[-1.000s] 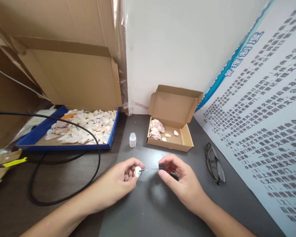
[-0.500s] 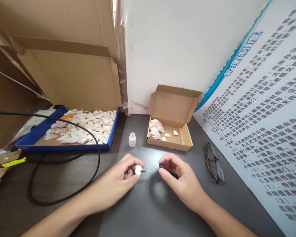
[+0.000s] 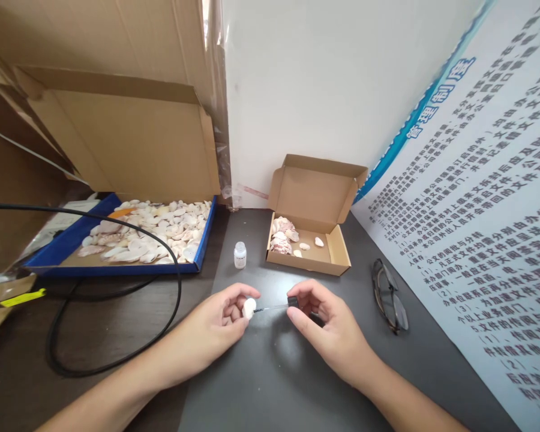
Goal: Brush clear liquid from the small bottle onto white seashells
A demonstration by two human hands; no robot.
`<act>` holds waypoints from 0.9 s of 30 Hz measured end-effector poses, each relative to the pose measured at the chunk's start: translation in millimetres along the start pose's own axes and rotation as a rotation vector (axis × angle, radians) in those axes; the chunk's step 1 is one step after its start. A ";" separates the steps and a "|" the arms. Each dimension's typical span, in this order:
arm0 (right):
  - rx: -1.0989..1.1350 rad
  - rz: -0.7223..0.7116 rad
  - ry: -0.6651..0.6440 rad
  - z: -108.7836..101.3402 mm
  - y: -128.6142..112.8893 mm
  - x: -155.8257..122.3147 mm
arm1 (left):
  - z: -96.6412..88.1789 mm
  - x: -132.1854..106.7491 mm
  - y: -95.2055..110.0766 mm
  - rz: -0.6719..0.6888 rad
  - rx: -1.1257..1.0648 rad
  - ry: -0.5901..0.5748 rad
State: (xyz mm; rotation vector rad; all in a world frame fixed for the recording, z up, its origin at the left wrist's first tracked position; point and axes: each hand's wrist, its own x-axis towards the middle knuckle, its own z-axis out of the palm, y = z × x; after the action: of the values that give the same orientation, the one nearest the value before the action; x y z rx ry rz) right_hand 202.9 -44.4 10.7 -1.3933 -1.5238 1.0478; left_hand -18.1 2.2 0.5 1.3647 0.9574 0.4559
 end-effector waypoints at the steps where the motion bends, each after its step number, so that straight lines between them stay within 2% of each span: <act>1: 0.000 -0.006 0.003 -0.2 0.1 -0.1 | 0.2 0.3 0.0 0.005 -0.008 0.003; 22: -0.020 -0.003 0.024 -2.0 -1.6 0.0 | 2.5 0.5 3.5 0.043 -0.016 -0.048; 27: -0.001 -0.040 0.009 -1.9 -0.9 -2.3 | 2.5 0.9 0.4 0.048 -0.019 -0.051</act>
State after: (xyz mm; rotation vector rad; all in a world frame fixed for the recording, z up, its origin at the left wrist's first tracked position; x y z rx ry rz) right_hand 204.5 -46.7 12.1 -1.3612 -1.5395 1.0160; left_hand -15.5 1.4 0.4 1.3787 0.8776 0.4630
